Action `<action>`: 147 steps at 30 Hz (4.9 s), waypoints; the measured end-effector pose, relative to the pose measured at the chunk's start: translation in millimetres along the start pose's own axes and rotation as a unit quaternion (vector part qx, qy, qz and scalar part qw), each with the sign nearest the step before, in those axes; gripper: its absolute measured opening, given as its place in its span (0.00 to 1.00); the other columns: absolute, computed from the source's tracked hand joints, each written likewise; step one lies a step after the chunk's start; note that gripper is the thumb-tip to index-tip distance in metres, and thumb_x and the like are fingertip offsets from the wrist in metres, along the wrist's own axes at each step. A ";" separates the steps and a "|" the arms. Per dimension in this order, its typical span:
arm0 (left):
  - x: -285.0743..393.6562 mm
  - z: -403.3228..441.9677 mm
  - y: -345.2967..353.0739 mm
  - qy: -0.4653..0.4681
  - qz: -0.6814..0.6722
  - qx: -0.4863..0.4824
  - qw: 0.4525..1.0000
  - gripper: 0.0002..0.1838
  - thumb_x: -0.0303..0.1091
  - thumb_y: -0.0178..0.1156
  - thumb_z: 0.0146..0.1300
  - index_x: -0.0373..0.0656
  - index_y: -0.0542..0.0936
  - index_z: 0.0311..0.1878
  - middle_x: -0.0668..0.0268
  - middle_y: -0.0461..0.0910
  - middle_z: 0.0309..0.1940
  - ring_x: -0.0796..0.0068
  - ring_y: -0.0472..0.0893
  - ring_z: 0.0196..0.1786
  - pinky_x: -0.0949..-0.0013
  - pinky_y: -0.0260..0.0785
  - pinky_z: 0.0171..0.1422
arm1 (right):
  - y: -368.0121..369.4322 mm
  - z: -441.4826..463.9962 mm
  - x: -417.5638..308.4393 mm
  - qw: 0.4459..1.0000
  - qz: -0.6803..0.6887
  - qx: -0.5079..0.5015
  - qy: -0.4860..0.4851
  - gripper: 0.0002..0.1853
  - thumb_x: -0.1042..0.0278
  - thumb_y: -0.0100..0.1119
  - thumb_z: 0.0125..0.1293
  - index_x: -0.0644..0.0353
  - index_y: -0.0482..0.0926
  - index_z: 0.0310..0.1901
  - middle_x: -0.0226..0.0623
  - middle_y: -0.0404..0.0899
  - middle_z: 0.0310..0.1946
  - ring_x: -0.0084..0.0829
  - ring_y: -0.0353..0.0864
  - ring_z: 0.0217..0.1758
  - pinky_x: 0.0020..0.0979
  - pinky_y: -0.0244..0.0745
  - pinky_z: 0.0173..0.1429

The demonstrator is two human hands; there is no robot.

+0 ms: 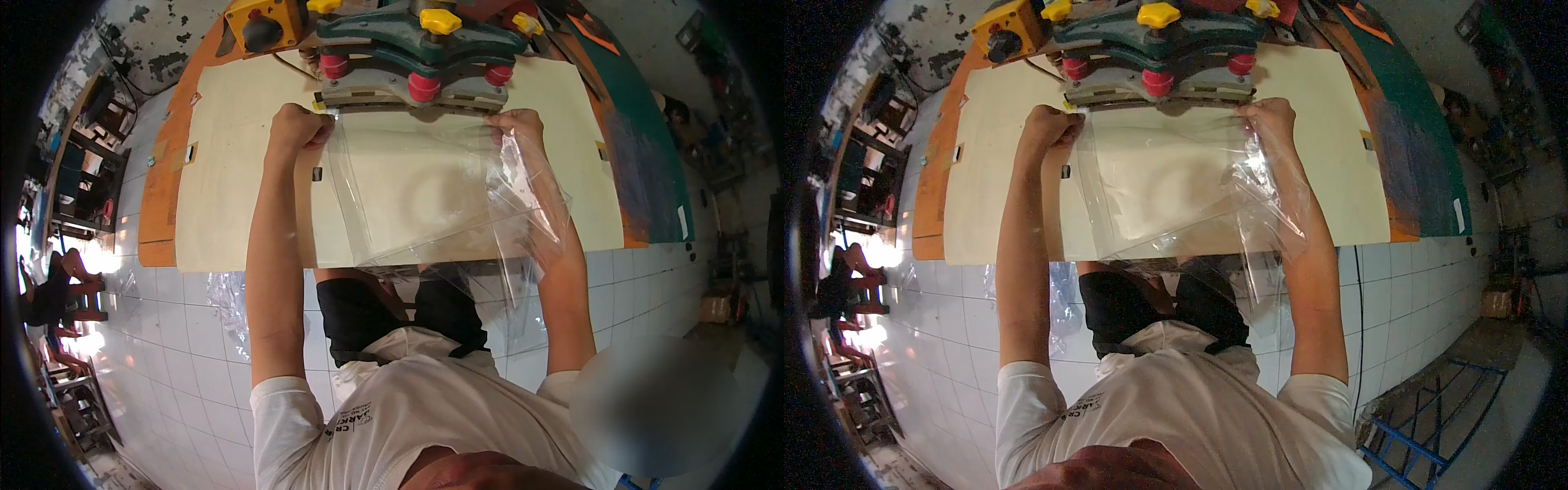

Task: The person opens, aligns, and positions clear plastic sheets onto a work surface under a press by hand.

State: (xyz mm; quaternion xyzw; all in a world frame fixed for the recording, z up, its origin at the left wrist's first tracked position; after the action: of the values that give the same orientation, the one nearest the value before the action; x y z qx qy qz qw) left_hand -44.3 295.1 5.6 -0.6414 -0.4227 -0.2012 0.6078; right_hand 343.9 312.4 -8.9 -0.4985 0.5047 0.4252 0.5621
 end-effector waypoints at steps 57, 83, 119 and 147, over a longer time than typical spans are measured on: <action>-124.7 -125.0 -90.8 0.222 0.081 0.273 0.932 0.12 0.34 0.62 0.63 0.32 0.81 0.36 0.53 0.80 0.40 0.56 0.80 0.43 0.61 0.71 0.51 | -161.4 -137.6 30.8 0.878 -0.293 0.263 -0.272 0.06 0.70 0.65 0.60 0.63 0.80 0.33 0.41 0.82 0.33 0.44 0.81 0.41 0.40 0.74 0.49; -142.0 -118.8 -94.8 0.249 0.011 0.255 0.934 0.10 0.31 0.58 0.67 0.31 0.80 0.41 0.59 0.81 0.39 0.68 0.80 0.44 0.68 0.72 0.51 | -162.1 -137.5 33.3 0.889 -0.260 0.269 -0.263 0.06 0.72 0.65 0.60 0.65 0.80 0.33 0.43 0.82 0.32 0.43 0.83 0.38 0.38 0.77 0.45; -148.6 -117.1 -97.7 0.225 -0.071 0.260 0.936 0.10 0.23 0.50 0.66 0.31 0.80 0.43 0.61 0.82 0.34 0.77 0.78 0.36 0.74 0.71 0.42 | -161.7 -137.0 33.0 0.901 -0.269 0.255 -0.225 0.07 0.69 0.63 0.64 0.65 0.83 0.36 0.40 0.84 0.35 0.37 0.84 0.40 0.35 0.77 0.47; -142.8 -122.5 -97.8 0.215 -0.066 0.259 0.939 0.10 0.22 0.52 0.65 0.32 0.81 0.43 0.63 0.83 0.36 0.78 0.79 0.38 0.76 0.71 0.44 | -159.0 -137.7 32.1 0.918 -0.250 0.241 -0.192 0.08 0.70 0.63 0.64 0.67 0.84 0.38 0.41 0.84 0.37 0.35 0.84 0.42 0.34 0.78 0.52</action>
State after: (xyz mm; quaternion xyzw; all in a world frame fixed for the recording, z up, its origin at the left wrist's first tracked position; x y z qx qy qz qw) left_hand -170.2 126.8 -23.0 -0.3738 -0.3606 -0.2575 0.8148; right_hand 484.4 152.9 -18.9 -0.3670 0.3332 0.2234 0.8393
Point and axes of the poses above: each hand's wrist, its own z-axis towards the middle knuckle, its own y-axis out of the palm, x = y × z, the point moved 2 cm from there along z, towards the middle knuckle
